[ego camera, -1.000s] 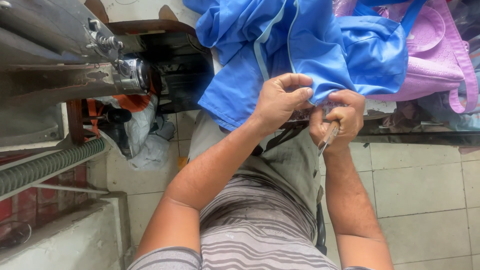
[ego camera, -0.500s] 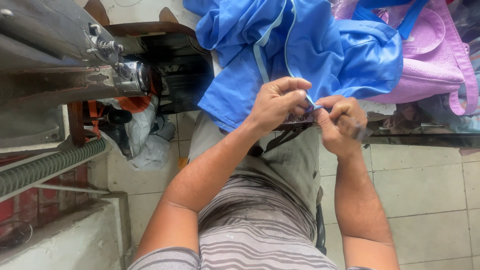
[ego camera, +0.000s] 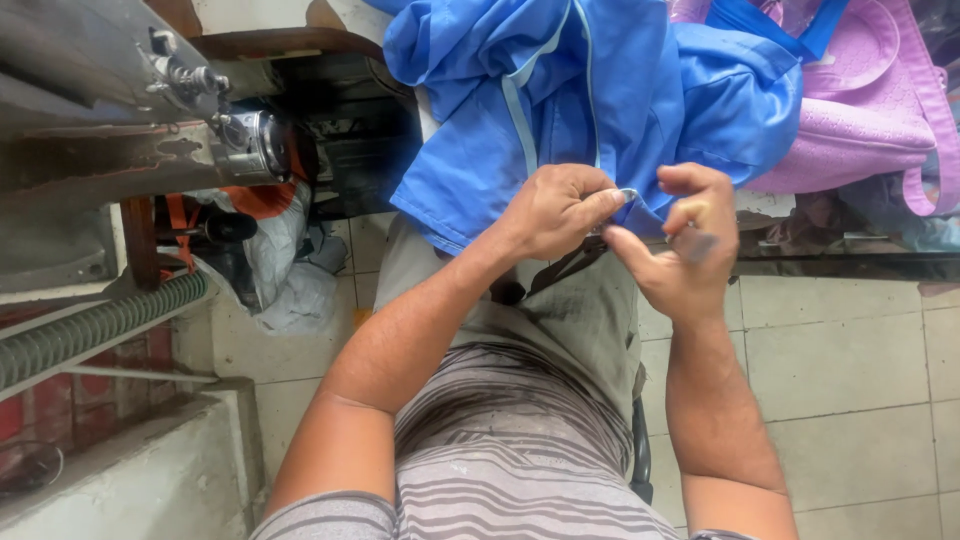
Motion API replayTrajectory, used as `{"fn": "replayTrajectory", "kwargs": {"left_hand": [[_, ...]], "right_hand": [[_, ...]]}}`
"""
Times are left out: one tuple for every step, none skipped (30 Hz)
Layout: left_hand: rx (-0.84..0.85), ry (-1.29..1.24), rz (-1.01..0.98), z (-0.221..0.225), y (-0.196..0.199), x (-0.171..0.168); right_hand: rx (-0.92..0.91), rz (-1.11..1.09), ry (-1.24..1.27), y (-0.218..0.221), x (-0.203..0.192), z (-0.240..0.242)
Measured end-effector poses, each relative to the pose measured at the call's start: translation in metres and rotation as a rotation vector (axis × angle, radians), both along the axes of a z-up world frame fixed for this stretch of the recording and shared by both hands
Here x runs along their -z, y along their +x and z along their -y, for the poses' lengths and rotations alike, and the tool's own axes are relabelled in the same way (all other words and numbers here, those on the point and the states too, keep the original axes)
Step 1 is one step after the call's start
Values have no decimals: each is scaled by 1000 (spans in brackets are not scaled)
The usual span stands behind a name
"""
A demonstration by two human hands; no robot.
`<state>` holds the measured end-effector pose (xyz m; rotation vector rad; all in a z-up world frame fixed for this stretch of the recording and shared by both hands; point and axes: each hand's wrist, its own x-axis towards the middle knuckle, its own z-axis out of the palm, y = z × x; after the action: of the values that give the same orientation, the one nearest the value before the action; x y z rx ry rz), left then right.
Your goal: Unpacking a blue bag from plastic wrap and inspecting its seams and interior using a small hand tool at a repair station.
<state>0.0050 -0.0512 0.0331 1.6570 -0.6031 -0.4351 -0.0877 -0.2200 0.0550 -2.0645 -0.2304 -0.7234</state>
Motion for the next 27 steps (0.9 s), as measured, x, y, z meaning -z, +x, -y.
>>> {"fn": "replayTrajectory", "kwargs": {"left_hand": [[17, 3, -21, 0, 1, 2], [30, 6, -44, 0, 2, 3], [33, 6, -44, 0, 2, 4], [39, 11, -68, -1, 3, 5], [44, 16, -91, -2, 4, 6], [39, 17, -93, -2, 3, 7], [28, 20, -126, -2, 3, 8], [17, 24, -153, -2, 4, 9], [15, 24, -151, -1, 5, 14], [-1, 5, -182, -1, 4, 19], [-16, -15, -213, 0, 4, 25], [-18, -13, -215, 0, 1, 22], [-49, -61, -255, 0, -2, 21], [-81, -106, -296, 0, -5, 19], [-82, -102, -299, -1, -4, 25], [-107, -80, -255, -1, -3, 31], [-131, -58, -211, -2, -2, 37], [-135, -56, -213, -5, 0, 33], [-136, -84, -214, -8, 1, 29], [-139, -114, -214, -11, 3, 25], [-144, -114, -214, -11, 6, 28], [-124, -153, -222, -12, 9, 31], [-104, -192, -229, -13, 13, 33], [-109, -193, -227, -14, 18, 34], [-103, -242, -205, -14, 24, 34], [-95, -294, -178, -13, 31, 34], [-97, -299, -169, -9, 38, 40]], "right_hand": [[8, -3, -46, 3, 1, -1], [12, -7, -91, 5, 2, -3], [15, -7, -91, 4, 12, 3], [6, -68, 31, 4, 21, 9], [-4, -130, 152, 4, 31, 14], [-9, -133, 153, 5, 34, 17], [-39, -166, 234, 5, 37, 20], [-69, -195, 315, 8, 39, 23], [-73, -193, 315, 8, 42, 24], [-75, -202, 349, 6, 44, 25], [-78, -211, 382, 4, 47, 26], [-79, -213, 383, 2, 44, 20], [-98, -211, 358, -1, 41, 15], [-117, -210, 335, -3, 38, 9], [-117, -213, 338, -4, 41, 6], [-177, -202, 320, -6, 45, 3], [-237, -190, 303, -7, 49, 0], [-240, -192, 305, -6, 49, 2], [-219, -216, 302, -4, 48, 4], [-200, -238, 297, -2, 47, 6], [-205, -239, 297, -2, 47, 8], [-160, -274, 343, -1, 47, 11], [-114, -310, 389, 0, 46, 13], [-119, -309, 387, 2, 44, 13], [-206, -267, 427, 4, 42, 13], [-294, -218, 463, 9, 39, 15], [-299, -211, 457, 13, 41, 19]]}}
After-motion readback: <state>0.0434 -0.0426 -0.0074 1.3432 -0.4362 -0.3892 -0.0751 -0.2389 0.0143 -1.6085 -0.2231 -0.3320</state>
